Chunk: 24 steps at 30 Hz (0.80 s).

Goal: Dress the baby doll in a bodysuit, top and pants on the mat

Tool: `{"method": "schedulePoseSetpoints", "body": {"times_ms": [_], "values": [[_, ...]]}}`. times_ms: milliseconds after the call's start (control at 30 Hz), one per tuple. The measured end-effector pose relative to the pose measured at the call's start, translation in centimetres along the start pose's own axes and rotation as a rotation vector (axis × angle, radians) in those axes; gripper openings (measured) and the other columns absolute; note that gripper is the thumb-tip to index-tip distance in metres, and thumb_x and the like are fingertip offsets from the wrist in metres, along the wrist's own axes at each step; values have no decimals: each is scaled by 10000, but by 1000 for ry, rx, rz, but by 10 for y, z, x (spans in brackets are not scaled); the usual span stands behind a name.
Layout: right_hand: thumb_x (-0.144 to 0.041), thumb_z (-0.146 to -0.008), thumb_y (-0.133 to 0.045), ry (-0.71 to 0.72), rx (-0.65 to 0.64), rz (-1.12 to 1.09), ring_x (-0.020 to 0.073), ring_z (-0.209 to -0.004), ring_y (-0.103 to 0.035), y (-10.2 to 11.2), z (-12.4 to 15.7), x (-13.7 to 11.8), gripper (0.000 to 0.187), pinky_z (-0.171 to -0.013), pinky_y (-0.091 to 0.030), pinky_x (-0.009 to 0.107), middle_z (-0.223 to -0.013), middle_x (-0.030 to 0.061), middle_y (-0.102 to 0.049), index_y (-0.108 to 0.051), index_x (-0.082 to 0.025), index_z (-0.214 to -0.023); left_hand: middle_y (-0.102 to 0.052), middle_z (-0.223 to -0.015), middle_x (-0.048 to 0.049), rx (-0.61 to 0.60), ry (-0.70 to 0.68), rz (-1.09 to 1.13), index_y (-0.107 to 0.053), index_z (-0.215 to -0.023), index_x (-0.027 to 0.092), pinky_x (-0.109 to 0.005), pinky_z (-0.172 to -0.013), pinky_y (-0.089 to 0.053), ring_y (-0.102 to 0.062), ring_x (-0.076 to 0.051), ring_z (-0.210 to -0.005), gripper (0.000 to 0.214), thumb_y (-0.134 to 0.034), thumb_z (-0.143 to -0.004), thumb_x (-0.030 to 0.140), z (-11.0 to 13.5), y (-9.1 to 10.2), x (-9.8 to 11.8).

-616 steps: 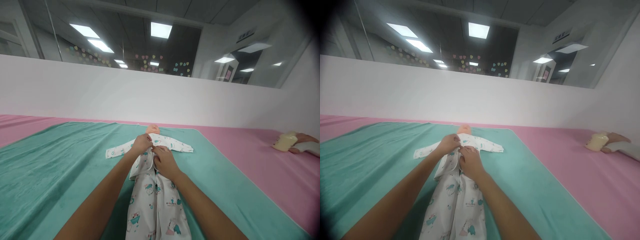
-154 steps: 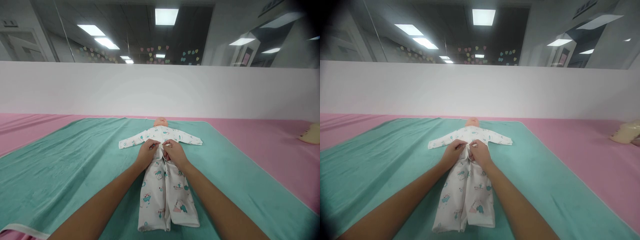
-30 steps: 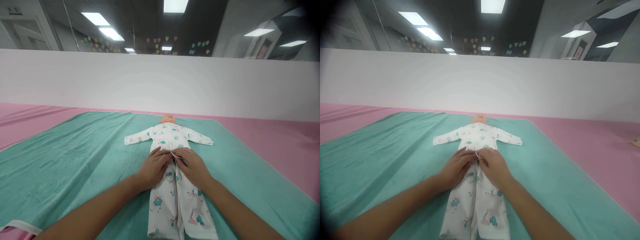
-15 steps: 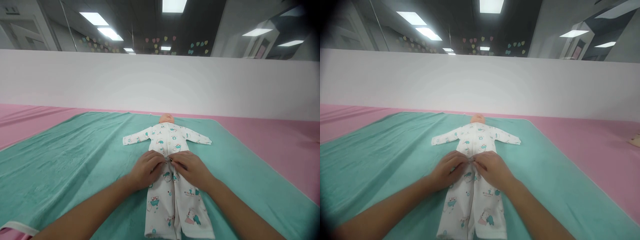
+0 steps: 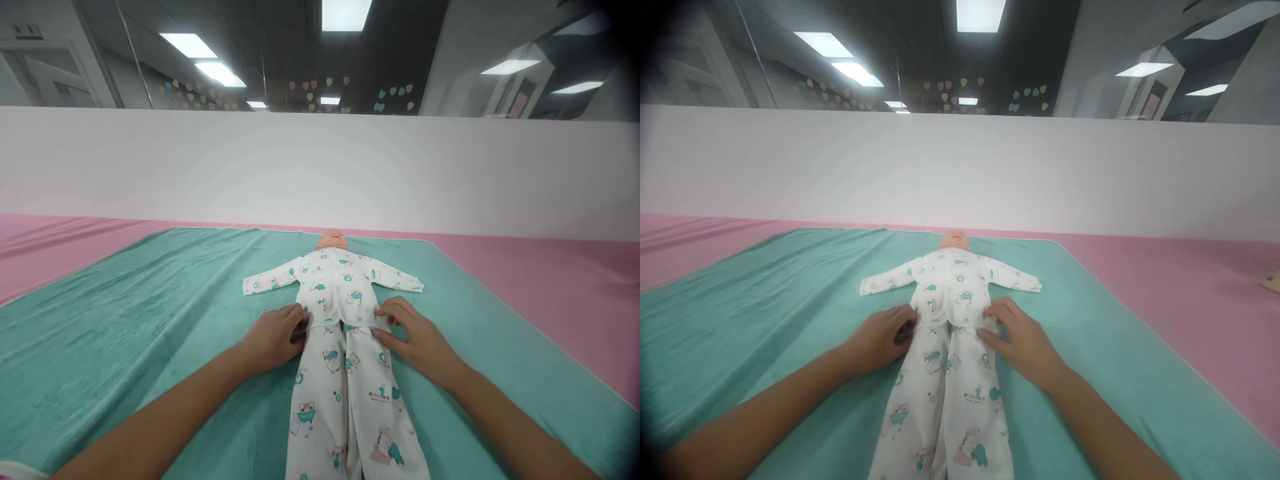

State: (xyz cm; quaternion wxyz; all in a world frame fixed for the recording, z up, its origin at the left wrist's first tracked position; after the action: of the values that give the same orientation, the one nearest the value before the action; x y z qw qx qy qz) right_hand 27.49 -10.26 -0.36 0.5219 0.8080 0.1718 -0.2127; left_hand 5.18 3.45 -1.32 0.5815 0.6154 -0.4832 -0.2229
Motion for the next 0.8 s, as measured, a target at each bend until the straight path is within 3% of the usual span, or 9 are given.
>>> {"method": "schedulePoseSetpoints", "body": {"times_ms": [167, 400, 500, 667, 733, 800], "values": [[-348, -884, -422, 4, -85, 60, 129, -682, -499, -7, -1, 2, 146, -615, -415, 266, -796, -14, -519, -476, -238, -804, -549, -714, 28, -5, 56, -54, -417, -756, 205, -247, -510, -235, -433, -111, -559, 29, -426, -759, 177, -5, -2, -1], [-240, -868, -431, 159, 15, 79, 123, -660, -451, -5, -1, 0, 127, -580, -364, 255, -738, 2, -492, -494, -213, -761, -528, -655, 39, 58, 16, -17, -406, -744, 205, -242, -510, -236, -409, -104, -535, 67, -388, -760, 143, -3, -2, -1], [-244, -864, -437, 159, -31, -13, 120, -654, -460, -6, 0, -1, 155, -575, -372, 249, -737, 9, -499, -502, -208, -728, -534, -676, 36, 37, 19, 63, -422, -756, 208, -237, -512, -258, -418, -107, -551, 64, -392, -764, 153, -1, -2, -2], [-347, -867, -437, 64, -87, -200, 125, -641, -480, -9, -6, 7, 243, -571, -395, 250, -726, 13, -536, -541, -205, -700, -545, -717, 23, -44, 31, 470, -473, -787, 213, -237, -577, -368, -485, -124, -638, 65, -425, -759, 179, -3, -3, -1], [-393, -860, -439, -23, -8, -241, 132, -669, -501, -6, -11, 25, 281, -604, -410, 256, -740, 12, -562, -557, -203, -690, -547, -686, 21, -23, 94, 682, -488, -791, 210, -249, -606, -409, -511, -129, -642, 79, -416, -794, 242, -6, 1, -9], [-424, -834, -464, -167, 155, -254, 146, -725, -530, 0, -17, 55, 262, -649, -425, 268, -798, 10, -598, -587, -212, -744, -549, -644, 20, 79, 201, 753, -505, -770, 204, -256, -613, -429, -519, -132, -621, 159, -410, -816, 323, -11, 9, -29]]}}
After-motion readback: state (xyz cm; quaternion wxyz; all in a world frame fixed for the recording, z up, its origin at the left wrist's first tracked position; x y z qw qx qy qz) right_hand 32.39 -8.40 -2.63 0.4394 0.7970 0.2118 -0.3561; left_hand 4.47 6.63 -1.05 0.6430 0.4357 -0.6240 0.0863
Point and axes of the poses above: each hand's wrist, its own z-axis away from the middle knuckle, its own y-axis out of the back of the hand, x = y × z, the point moved 3 cm from there along -z, towards the middle knuckle
